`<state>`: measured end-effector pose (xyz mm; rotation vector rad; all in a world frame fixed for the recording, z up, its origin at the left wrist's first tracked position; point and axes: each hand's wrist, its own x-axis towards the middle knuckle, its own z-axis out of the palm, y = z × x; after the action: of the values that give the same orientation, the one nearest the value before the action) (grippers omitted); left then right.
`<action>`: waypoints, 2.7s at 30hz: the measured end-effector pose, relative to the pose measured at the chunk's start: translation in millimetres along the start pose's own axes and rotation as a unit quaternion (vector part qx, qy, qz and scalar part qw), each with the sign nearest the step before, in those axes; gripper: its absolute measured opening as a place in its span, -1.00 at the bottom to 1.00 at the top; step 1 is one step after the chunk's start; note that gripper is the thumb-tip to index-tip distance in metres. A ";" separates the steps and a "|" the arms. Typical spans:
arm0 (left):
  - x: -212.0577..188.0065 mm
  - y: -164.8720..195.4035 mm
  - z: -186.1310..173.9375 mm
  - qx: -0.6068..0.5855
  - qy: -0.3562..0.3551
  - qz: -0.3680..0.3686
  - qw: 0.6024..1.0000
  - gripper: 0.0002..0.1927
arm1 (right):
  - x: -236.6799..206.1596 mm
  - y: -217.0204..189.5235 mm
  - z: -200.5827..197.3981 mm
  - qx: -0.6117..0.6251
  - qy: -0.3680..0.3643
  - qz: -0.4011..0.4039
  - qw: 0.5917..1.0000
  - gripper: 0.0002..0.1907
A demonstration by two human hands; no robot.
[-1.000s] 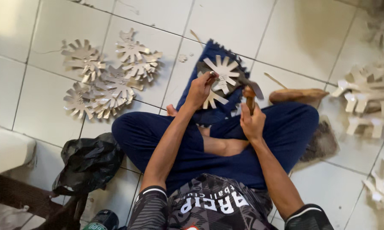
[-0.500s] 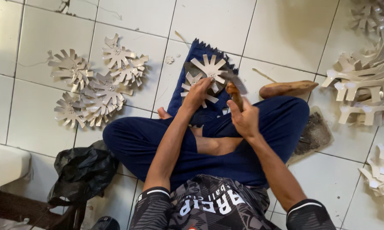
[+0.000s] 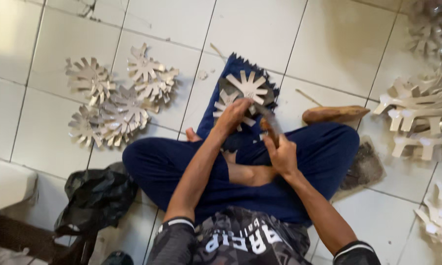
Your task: The person sits cross-legged on the floor and punches holes into star-shaped ornament pieces, holding each piece on a metal plate over a leather pad and striking a punch with a hammer. Finished pieces are set aside in piles while other people nearby handle similar pieces.
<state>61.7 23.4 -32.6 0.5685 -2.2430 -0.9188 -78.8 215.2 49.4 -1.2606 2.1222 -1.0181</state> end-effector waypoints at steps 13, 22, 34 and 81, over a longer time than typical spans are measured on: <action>25.6 -1.7 2.2 -0.055 0.062 -0.143 0.986 -0.79 | 12.7 -27.5 -8.5 0.175 -0.012 0.120 0.977 -0.61; 25.1 4.8 -8.6 -0.014 0.017 -0.091 0.996 -0.62 | 27.2 -91.8 -80.6 0.287 0.042 -0.165 0.943 -0.75; 24.2 -0.8 -0.4 0.002 0.079 -0.057 0.995 -0.75 | 32.1 27.3 4.6 -0.026 0.074 -0.004 0.997 -0.54; 35.5 22.1 -19.8 -0.133 0.156 -0.215 0.955 -0.80 | 45.1 19.1 -8.3 0.420 0.120 0.135 0.889 -0.63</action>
<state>47.3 7.9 8.5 1.0205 -1.7057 -1.2261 -116.1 184.2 38.5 -0.4162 1.6041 -1.7501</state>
